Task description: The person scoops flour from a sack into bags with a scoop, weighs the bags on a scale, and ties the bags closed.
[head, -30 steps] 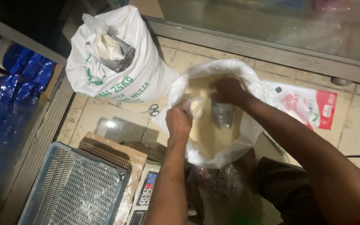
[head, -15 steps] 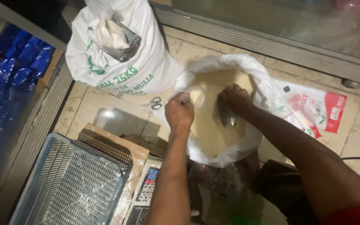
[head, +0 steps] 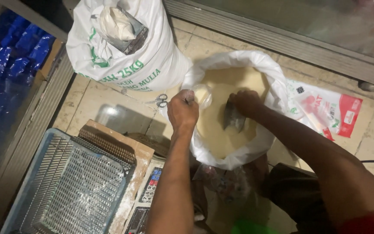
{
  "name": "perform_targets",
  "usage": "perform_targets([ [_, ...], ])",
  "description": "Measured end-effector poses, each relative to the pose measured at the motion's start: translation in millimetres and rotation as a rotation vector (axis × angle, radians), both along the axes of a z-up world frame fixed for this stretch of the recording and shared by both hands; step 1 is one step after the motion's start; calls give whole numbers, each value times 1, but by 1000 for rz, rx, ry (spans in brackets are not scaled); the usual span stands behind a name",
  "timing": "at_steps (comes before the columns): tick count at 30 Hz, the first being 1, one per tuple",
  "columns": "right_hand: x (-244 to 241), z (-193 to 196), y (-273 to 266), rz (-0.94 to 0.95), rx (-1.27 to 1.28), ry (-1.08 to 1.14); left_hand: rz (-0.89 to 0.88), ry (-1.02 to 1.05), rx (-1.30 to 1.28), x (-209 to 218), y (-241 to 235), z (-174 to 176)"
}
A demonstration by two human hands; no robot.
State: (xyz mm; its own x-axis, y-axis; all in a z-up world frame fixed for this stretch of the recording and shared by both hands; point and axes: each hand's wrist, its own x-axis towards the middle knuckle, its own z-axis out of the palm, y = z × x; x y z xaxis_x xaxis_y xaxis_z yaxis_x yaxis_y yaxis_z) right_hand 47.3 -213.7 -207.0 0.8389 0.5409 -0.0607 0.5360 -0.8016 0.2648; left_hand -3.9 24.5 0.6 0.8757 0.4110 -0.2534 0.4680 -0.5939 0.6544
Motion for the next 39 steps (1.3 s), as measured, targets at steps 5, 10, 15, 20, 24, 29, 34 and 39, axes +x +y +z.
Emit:
perform_targets([
  [5, -3, 31, 16, -52, 38, 383, -32, 31, 12, 2, -1, 3],
  [10, 23, 81, 6, -159, -104, 454, -58, 34, 40, 6, 0, -9],
  [15, 50, 113, -46, -265, 118, 302, -117, 109, 20, 11, -3, -4],
  [20, 42, 238, -56, -434, 284, 274, -97, 131, 14, 13, -11, -9],
  [24, 44, 293, -61, -589, 452, 260, -193, 142, 59, 10, -18, 10],
  [29, 37, 306, -39, -532, 437, 137, -231, 126, 56, 10, -25, 5],
  [34, 32, 281, -20, -382, 411, 39, -275, 153, 110, 25, -32, -33],
  [39, 13, 266, -1, -21, 149, -588, -266, 179, 172, 36, -32, -57],
])
